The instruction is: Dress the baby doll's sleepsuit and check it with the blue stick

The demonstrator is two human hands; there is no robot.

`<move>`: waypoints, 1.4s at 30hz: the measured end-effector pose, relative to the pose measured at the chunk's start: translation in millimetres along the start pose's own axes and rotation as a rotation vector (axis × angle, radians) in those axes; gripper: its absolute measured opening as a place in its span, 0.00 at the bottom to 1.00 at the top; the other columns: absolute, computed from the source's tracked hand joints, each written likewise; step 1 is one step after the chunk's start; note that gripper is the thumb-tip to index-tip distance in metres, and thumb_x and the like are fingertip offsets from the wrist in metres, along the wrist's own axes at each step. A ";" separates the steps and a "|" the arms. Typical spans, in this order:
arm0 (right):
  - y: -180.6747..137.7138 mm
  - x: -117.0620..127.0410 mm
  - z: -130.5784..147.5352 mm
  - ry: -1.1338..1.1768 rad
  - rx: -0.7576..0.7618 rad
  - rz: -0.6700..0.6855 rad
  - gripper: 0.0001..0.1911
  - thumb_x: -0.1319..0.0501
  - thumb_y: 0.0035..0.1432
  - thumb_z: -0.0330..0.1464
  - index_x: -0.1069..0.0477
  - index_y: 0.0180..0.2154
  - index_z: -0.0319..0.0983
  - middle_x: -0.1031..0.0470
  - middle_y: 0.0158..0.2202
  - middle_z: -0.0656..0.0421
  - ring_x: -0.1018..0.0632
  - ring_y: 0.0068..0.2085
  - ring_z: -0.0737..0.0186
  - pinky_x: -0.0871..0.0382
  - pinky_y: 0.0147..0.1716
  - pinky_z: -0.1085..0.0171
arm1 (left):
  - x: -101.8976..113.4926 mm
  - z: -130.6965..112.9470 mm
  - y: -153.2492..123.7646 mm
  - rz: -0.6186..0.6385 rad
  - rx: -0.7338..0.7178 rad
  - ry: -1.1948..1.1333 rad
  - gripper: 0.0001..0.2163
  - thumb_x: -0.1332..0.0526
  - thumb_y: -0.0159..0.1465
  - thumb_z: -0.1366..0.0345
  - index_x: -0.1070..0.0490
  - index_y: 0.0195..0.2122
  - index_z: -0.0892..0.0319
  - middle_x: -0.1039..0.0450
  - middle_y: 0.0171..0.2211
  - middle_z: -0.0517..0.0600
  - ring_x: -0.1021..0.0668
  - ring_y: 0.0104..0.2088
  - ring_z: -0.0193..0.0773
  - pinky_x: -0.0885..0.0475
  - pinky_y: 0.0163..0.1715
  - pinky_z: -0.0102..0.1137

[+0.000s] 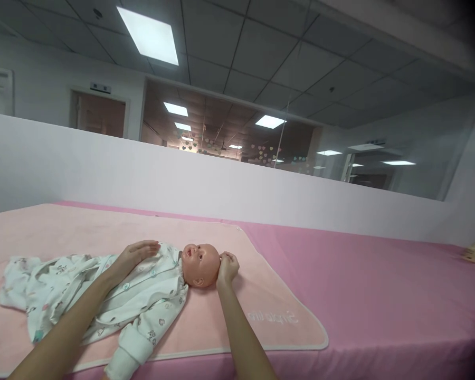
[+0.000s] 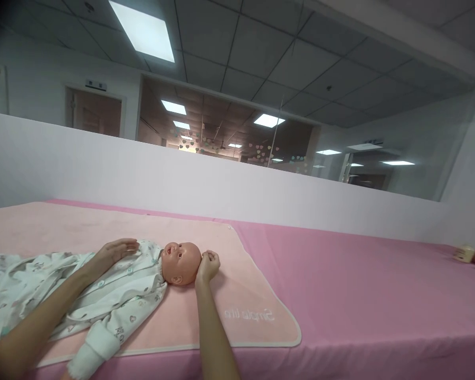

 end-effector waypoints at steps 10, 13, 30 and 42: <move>-66.2 -46.0 82.1 -0.657 1.197 0.699 0.11 0.50 0.52 0.25 0.33 0.24 0.40 0.28 0.24 0.57 0.30 0.31 0.61 0.42 0.45 0.58 | -11.2 10.9 9.7 -0.005 -0.008 0.219 0.17 0.40 0.52 0.49 0.26 0.24 0.60 0.27 0.21 0.47 0.27 0.25 0.38 0.35 0.26 0.28; -80.1 -75.1 90.4 -0.867 1.253 0.884 0.08 0.48 0.51 0.25 0.32 0.29 0.39 0.25 0.27 0.56 0.28 0.31 0.60 0.43 0.43 0.58 | 3.9 19.1 13.8 -0.148 0.060 -0.004 0.18 0.38 0.50 0.48 0.26 0.26 0.61 0.24 0.26 0.49 0.25 0.31 0.41 0.32 0.31 0.30; -65.0 -93.8 128.5 -1.069 1.025 0.862 0.08 0.46 0.56 0.27 0.29 0.31 0.37 0.24 0.32 0.52 0.25 0.33 0.58 0.43 0.37 0.60 | 4.0 15.3 11.7 -0.229 0.071 -0.218 0.19 0.35 0.46 0.52 0.22 0.32 0.62 0.21 0.36 0.55 0.23 0.42 0.48 0.32 0.45 0.37; -22.9 -19.6 219.4 -0.001 0.217 0.821 0.12 0.40 0.50 0.38 0.25 0.30 0.35 0.27 0.25 0.59 0.29 0.26 0.67 0.35 0.28 0.67 | -9.3 -0.9 -2.5 -0.005 0.050 -0.161 0.14 0.34 0.49 0.57 0.23 0.33 0.62 0.22 0.33 0.52 0.24 0.36 0.42 0.31 0.37 0.33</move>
Point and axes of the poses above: each hand's wrist, its own y-axis towards the middle knuckle, its own x-axis out of the back of the hand, z = x × y, the point moved 2 cm from there along y, towards the middle knuckle
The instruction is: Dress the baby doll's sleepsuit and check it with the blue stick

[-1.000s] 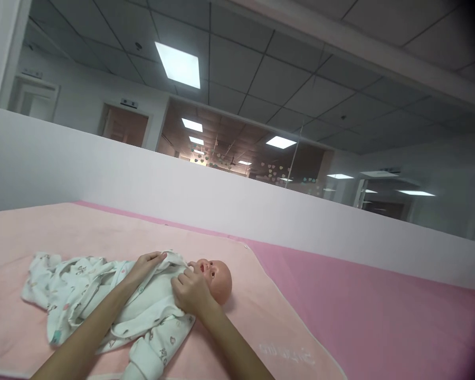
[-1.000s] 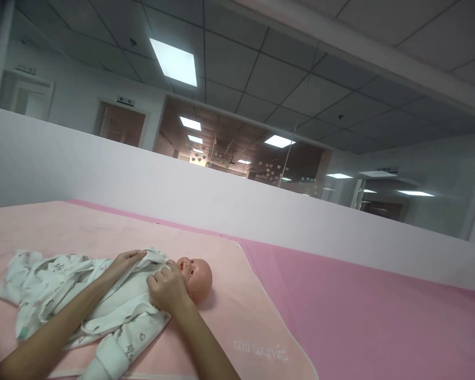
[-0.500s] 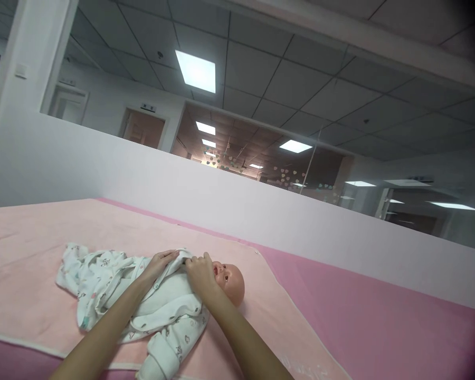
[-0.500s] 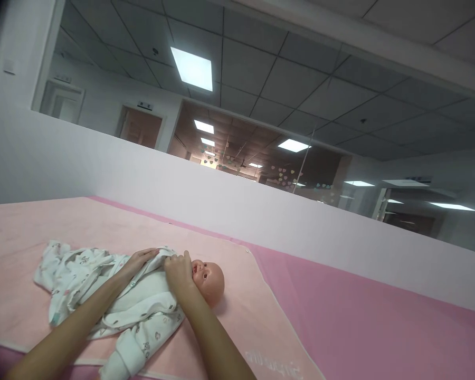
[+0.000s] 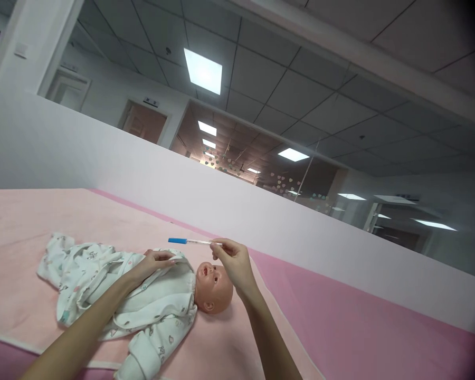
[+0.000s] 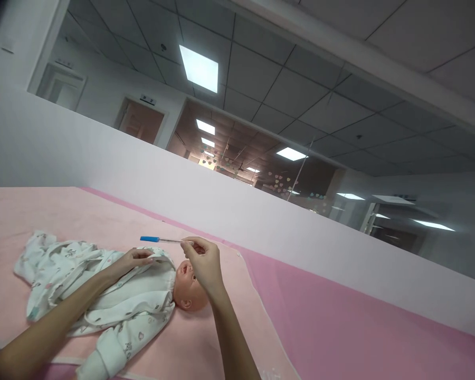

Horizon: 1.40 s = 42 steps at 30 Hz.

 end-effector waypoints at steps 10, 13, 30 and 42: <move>-17.3 3.6 4.2 0.203 -0.070 -0.015 0.16 0.36 0.46 0.41 0.22 0.35 0.38 0.27 0.23 0.59 0.30 0.27 0.67 0.33 0.30 0.65 | -4.0 -4.9 -4.1 0.051 0.010 0.130 0.13 0.31 0.43 0.60 0.24 0.28 0.62 0.27 0.25 0.47 0.28 0.27 0.35 0.35 0.26 0.27; -17.6 2.4 3.7 0.219 -0.094 -0.021 0.15 0.36 0.46 0.39 0.23 0.35 0.37 0.27 0.23 0.59 0.30 0.26 0.68 0.33 0.31 0.65 | -3.4 -4.7 -2.4 0.064 0.035 0.123 0.14 0.30 0.43 0.60 0.24 0.29 0.63 0.27 0.24 0.48 0.28 0.26 0.35 0.35 0.26 0.27; -118.3 74.7 -112.2 -0.077 -0.459 0.086 0.15 0.41 0.50 0.41 0.26 0.24 0.37 0.28 0.24 0.58 0.28 0.32 0.60 0.35 0.33 0.65 | 1.5 -0.6 -0.2 0.127 0.087 0.168 0.18 0.34 0.49 0.59 0.24 0.41 0.59 0.23 0.32 0.50 0.25 0.34 0.41 0.32 0.33 0.29; -117.6 6.5 -124.9 -0.700 -0.143 -0.011 0.14 0.49 0.55 0.28 0.27 0.40 0.40 0.26 0.40 0.55 0.27 0.41 0.60 0.37 0.42 0.64 | 0.6 0.3 -0.1 0.131 0.077 0.279 0.16 0.35 0.50 0.55 0.22 0.37 0.58 0.22 0.34 0.52 0.25 0.38 0.43 0.32 0.36 0.31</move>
Point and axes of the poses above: each hand's wrist, its own y-axis towards the middle knuckle, its own x-axis out of the back of the hand, z = x × y, the point moved 2 cm from there along y, towards the middle knuckle
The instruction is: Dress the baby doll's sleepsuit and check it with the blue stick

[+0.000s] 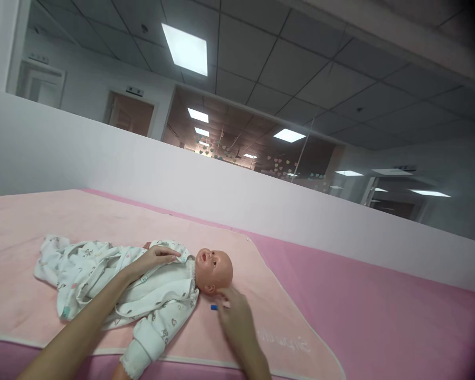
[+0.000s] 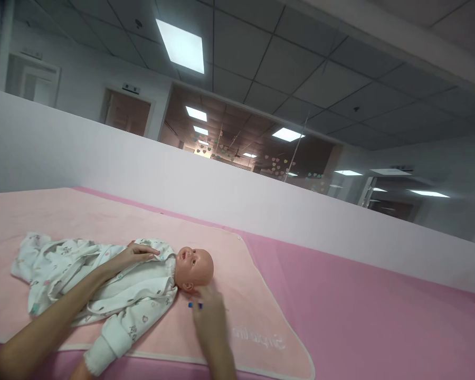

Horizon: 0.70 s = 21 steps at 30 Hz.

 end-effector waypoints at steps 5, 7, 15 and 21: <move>16.1 -44.6 60.8 0.016 0.270 0.058 0.17 0.47 0.51 0.23 0.29 0.42 0.42 0.26 0.34 0.59 0.27 0.34 0.64 0.38 0.33 0.69 | -1.9 5.1 3.0 0.028 -0.030 0.063 0.17 0.37 0.52 0.54 0.22 0.38 0.59 0.22 0.32 0.52 0.26 0.33 0.39 0.34 0.30 0.27; 25.9 -48.4 68.2 0.063 0.261 0.015 0.16 0.48 0.50 0.23 0.28 0.38 0.41 0.27 0.33 0.59 0.27 0.33 0.65 0.39 0.31 0.70 | -4.3 5.1 4.0 0.040 -0.052 0.141 0.18 0.39 0.54 0.52 0.22 0.38 0.60 0.23 0.28 0.50 0.28 0.27 0.35 0.38 0.24 0.26; 57.1 -63.5 76.5 0.265 0.181 -0.171 0.13 0.49 0.50 0.23 0.28 0.33 0.39 0.28 0.30 0.58 0.28 0.32 0.64 0.37 0.31 0.68 | -12.0 -6.4 2.1 0.078 -0.171 0.343 0.13 0.38 0.52 0.54 0.20 0.30 0.57 0.25 0.22 0.47 0.30 0.25 0.34 0.37 0.26 0.26; 52.1 -85.3 74.4 0.345 0.149 -0.262 0.13 0.50 0.51 0.24 0.29 0.36 0.38 0.28 0.29 0.58 0.29 0.30 0.64 0.37 0.30 0.68 | -8.2 -2.4 1.9 0.116 -0.097 0.235 0.13 0.38 0.52 0.54 0.21 0.29 0.57 0.22 0.30 0.50 0.26 0.34 0.40 0.33 0.35 0.28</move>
Point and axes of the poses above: each hand's wrist, its own y-axis towards the middle knuckle, its own x-axis out of the back of the hand, z = x × y, the point moved 2 cm from there along y, towards the middle knuckle
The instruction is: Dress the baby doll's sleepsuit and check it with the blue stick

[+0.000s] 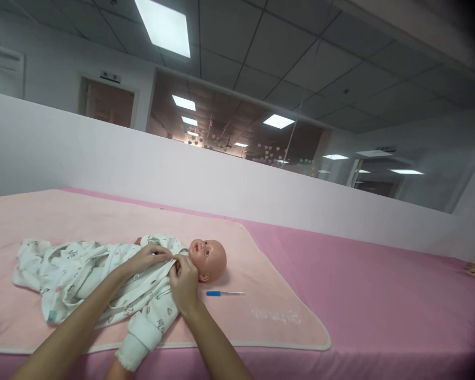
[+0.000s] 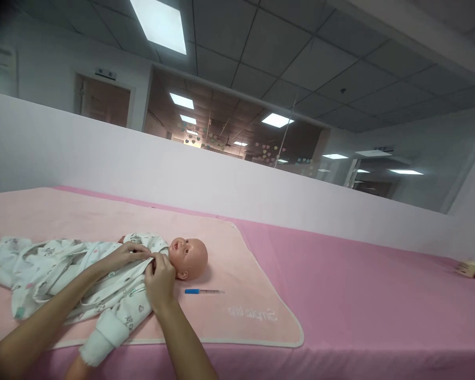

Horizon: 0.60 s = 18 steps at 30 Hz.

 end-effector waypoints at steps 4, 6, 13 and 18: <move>-1.9 3.0 0.1 0.038 0.020 -0.017 0.13 0.51 0.52 0.24 0.29 0.34 0.38 0.29 0.28 0.58 0.29 0.28 0.65 0.37 0.28 0.69 | 1.7 3.1 -0.3 -0.025 0.020 -0.002 0.14 0.39 0.53 0.53 0.22 0.27 0.58 0.23 0.30 0.49 0.26 0.34 0.40 0.33 0.34 0.27; -1.2 3.0 -0.1 0.050 0.017 -0.029 0.13 0.51 0.53 0.25 0.29 0.33 0.38 0.29 0.28 0.58 0.29 0.28 0.66 0.37 0.29 0.69 | 2.4 3.5 -0.7 -0.045 0.022 0.004 0.14 0.39 0.53 0.53 0.22 0.27 0.59 0.24 0.29 0.49 0.26 0.33 0.39 0.34 0.32 0.26; -0.1 -2.9 -5.9 0.069 -0.033 -0.063 0.12 0.49 0.55 0.27 0.28 0.36 0.38 0.26 0.29 0.57 0.28 0.28 0.65 0.35 0.30 0.68 | 2.8 1.6 -2.0 -0.058 0.013 0.016 0.13 0.38 0.52 0.54 0.21 0.27 0.59 0.24 0.26 0.48 0.26 0.31 0.38 0.33 0.31 0.26; 0.8 -4.1 -6.8 0.049 -0.034 -0.050 0.13 0.49 0.55 0.27 0.28 0.38 0.39 0.26 0.30 0.57 0.27 0.29 0.64 0.35 0.31 0.67 | 1.4 -0.5 -2.6 -0.008 0.000 0.002 0.14 0.38 0.52 0.53 0.21 0.28 0.58 0.22 0.28 0.49 0.25 0.33 0.40 0.32 0.34 0.27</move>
Point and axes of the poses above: each hand's wrist, its own y-axis towards the middle knuckle, its own x-axis out of the back of the hand, z = x × y, the point moved 2 cm from there along y, towards the middle knuckle
